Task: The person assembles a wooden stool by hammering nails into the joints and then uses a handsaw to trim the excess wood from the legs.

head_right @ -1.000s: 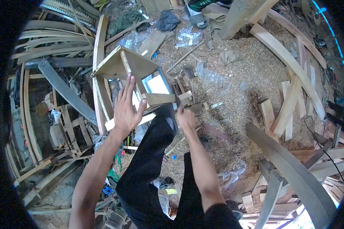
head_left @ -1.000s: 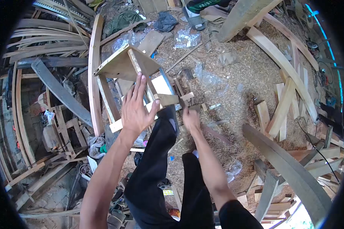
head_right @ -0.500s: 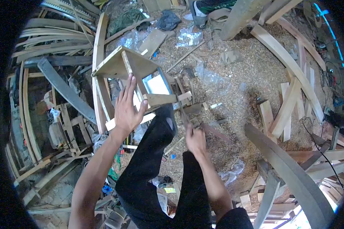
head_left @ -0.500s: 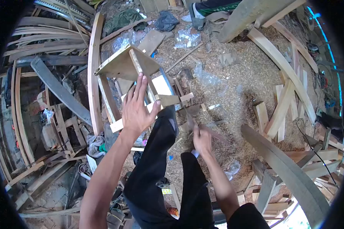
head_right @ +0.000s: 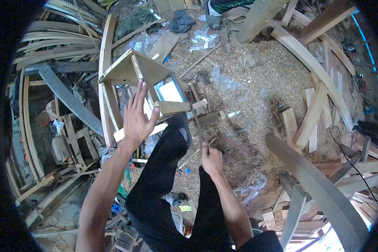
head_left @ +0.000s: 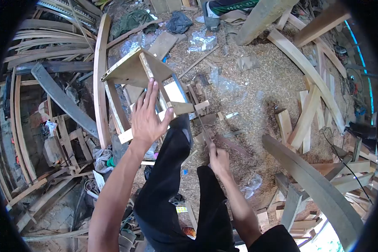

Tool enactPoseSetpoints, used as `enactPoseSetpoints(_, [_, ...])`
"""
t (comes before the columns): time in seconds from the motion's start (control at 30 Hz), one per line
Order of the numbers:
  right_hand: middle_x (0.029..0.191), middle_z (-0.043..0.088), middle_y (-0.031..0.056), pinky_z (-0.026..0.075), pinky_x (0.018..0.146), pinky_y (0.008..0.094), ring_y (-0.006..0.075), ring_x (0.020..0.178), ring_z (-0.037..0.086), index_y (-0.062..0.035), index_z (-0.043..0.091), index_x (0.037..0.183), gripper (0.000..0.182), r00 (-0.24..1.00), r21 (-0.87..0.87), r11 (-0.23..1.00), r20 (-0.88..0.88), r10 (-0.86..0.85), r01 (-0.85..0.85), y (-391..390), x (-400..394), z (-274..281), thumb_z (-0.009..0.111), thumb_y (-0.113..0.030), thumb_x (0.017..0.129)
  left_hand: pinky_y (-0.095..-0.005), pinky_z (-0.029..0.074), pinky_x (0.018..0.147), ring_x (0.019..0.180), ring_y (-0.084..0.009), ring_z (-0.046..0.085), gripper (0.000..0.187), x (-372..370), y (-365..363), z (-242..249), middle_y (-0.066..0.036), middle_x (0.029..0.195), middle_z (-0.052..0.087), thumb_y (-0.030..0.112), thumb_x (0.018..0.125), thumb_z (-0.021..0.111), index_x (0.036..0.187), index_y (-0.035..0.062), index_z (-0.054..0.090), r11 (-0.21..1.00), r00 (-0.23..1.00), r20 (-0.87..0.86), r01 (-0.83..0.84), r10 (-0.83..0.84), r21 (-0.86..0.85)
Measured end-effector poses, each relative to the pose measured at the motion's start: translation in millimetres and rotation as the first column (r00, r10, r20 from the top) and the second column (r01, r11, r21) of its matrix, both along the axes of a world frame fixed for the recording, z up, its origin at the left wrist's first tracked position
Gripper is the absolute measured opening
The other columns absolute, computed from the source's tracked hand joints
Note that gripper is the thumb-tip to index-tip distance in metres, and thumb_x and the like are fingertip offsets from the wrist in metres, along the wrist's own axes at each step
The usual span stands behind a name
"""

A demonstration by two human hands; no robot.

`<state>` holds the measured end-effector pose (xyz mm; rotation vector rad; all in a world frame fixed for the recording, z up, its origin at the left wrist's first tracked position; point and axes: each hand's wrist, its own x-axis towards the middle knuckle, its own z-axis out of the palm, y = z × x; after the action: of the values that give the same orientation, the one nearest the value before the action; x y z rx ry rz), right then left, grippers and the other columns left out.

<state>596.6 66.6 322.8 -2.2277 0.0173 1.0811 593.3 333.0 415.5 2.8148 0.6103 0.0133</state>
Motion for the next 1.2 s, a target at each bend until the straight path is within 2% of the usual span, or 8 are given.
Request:
enactPoseSetpoints(0.17, [0.075,0.061,0.0326,0.049,0.076,0.0529,0.0495,0.081,0.062,0.0051,0.068,0.080,0.065,0.984,0.040,0.999,0.180,-0.008,0.001,23.1,17.7,-19.8,0.036,-0.049,0.096,-0.0470,0.032,0.106,0.129,-0.0384,0.041,0.076,-5.5,-2.1,-0.8,-0.012,0.155,0.027,0.047,0.090,0.047,0.149,0.0055,0.024,1.000,1.000,-0.002,0.006,-0.006,-0.005])
enactPoseSetpoints(0.37, [0.091,0.062,0.0336,0.047,0.084,0.0529,0.0493,0.093,0.060,0.0048,0.069,0.089,0.062,1.000,-0.026,1.000,0.028,-0.011,0.012,81.9,51.6,-106.4,0.038,-0.049,0.094,-0.0465,0.034,0.105,0.129,-0.0372,0.042,0.075,-7.4,-0.8,-4.7,-0.011,0.155,0.028,0.045,0.090,0.049,0.150,0.0060,0.024,1.000,1.000,-0.006,0.017,-0.017,0.016])
enactPoseSetpoints(0.57, [0.085,0.062,0.0337,0.045,0.086,0.0536,0.0495,0.092,0.060,0.0056,0.068,0.087,0.065,0.999,0.071,0.997,0.045,-0.005,0.002,22.0,10.5,-11.2,0.035,-0.049,0.097,-0.0461,0.034,0.105,0.126,-0.0366,0.043,0.076,-2.3,2.1,-1.3,-0.011,0.154,0.029,0.044,0.090,0.050,0.149,0.0059,0.025,0.999,1.000,0.008,-0.001,0.001,0.037])
enactPoseSetpoints(0.63, [0.060,0.059,0.0222,0.046,0.070,0.0490,0.0389,0.067,0.064,0.0040,0.064,0.067,0.068,0.996,0.002,1.000,0.087,0.015,-0.016,-12.1,-10.7,-7.6,0.038,-0.051,0.097,-0.0462,0.035,0.105,0.126,-0.0364,0.043,0.076,-1.8,2.4,-3.6,-0.011,0.154,0.029,0.044,0.089,0.050,0.150,0.0060,0.025,1.000,0.999,0.042,0.003,-0.004,0.013])
enactPoseSetpoints(0.73, [0.056,0.056,0.0208,0.046,0.065,0.0481,0.0371,0.061,0.062,0.0043,0.062,0.064,0.067,0.993,-0.010,1.000,0.119,-0.022,0.023,-8.8,-3.3,-5.7,0.040,-0.050,0.097,-0.0466,0.036,0.103,0.126,-0.0359,0.044,0.075,-0.5,3.4,-3.7,-0.010,0.154,0.029,0.043,0.089,0.050,0.149,0.0057,0.025,1.000,0.998,0.060,0.007,-0.008,0.026])
enactPoseSetpoints(0.9, [0.078,0.061,0.0328,0.047,0.076,0.0542,0.0490,0.080,0.061,0.0034,0.068,0.081,0.064,0.991,-0.025,0.998,0.127,0.052,-0.049,70.3,26.6,-79.0,0.036,-0.050,0.096,-0.0449,0.034,0.105,0.126,-0.0351,0.044,0.079,-2.6,0.9,-4.9,-0.010,0.154,0.030,0.046,0.086,0.055,0.148,0.0051,0.028,1.000,0.998,0.052,-0.020,0.020,0.003])
enactPoseSetpoints(1.03, [0.086,0.064,0.0323,0.046,0.082,0.0535,0.0480,0.088,0.062,0.0009,0.070,0.089,0.062,0.991,-0.036,0.997,0.118,0.066,-0.062,66.3,27.7,-94.7,0.036,-0.050,0.096,-0.0464,0.034,0.105,0.127,-0.0360,0.043,0.073,-2.5,-0.9,-2.7,-0.010,0.154,0.029,0.041,0.089,0.051,0.149,0.0071,0.027,1.000,0.999,0.040,-0.004,0.003,0.027])
enactPoseSetpoints(1.2, [0.077,0.062,0.0327,0.047,0.078,0.0544,0.0491,0.081,0.062,0.0035,0.069,0.084,0.059,0.996,0.012,0.997,0.039,0.082,-0.082,2.4,7.2,-16.6,0.038,-0.045,0.096,-0.0463,0.034,0.105,0.127,-0.0355,0.043,0.075,-2.0,-0.6,-3.0,-0.009,0.155,0.027,0.042,0.089,0.050,0.150,0.0073,0.024,1.000,0.999,0.030,-0.011,0.011,-0.010])
